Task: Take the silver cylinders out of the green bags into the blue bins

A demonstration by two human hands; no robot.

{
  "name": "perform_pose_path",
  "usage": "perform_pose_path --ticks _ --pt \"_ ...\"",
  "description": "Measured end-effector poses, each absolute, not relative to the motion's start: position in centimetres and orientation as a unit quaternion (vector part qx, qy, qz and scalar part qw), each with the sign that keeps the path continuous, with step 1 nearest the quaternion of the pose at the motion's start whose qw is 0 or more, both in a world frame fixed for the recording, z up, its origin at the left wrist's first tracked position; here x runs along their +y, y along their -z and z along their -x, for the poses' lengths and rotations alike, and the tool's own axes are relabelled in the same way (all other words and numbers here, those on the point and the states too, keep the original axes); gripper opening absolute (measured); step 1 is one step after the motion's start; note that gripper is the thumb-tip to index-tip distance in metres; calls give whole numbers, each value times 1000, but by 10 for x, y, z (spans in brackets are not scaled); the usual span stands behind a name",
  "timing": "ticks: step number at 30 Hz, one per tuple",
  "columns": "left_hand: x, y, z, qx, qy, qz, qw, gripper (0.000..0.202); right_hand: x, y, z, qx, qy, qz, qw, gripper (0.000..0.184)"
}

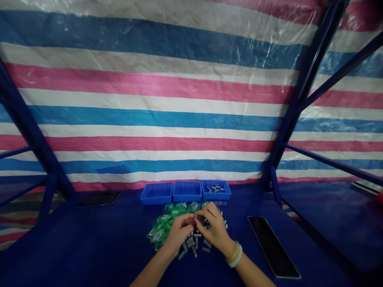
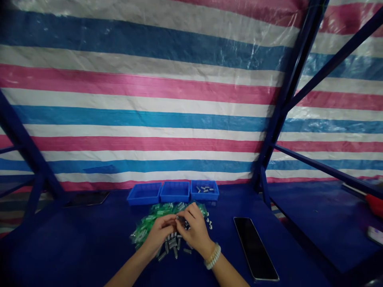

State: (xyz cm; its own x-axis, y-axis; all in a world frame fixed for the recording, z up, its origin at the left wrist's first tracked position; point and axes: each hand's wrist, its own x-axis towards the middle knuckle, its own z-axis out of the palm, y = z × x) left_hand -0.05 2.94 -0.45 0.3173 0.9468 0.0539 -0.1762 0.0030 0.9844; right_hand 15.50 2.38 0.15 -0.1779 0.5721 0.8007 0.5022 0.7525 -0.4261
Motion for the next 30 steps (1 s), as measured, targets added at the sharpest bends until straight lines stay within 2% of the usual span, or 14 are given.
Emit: perform_pose_path --ticks 6,11,15,19,24,26,30 --pt "31 -1 3 385 -500 -494 598 30 26 6 -153 -763 -62 320 559 15" --pt "28 -4 5 388 -480 -521 590 34 24 5 -154 -762 -62 317 562 9" --pt "28 -1 5 392 -511 -523 559 35 24 3 -155 -741 -89 352 565 2" --pt "28 -4 6 394 -549 -540 502 37 29 6 -155 -690 -171 401 578 3" --pt "26 -11 8 347 -539 -596 484 41 37 14 -152 -646 -302 358 603 7" --pt "27 -12 10 336 -541 -610 472 40 44 14 -159 -656 -275 360 604 8" --pt "32 -12 16 352 -567 -611 426 35 76 2 -191 -693 -66 451 558 19"
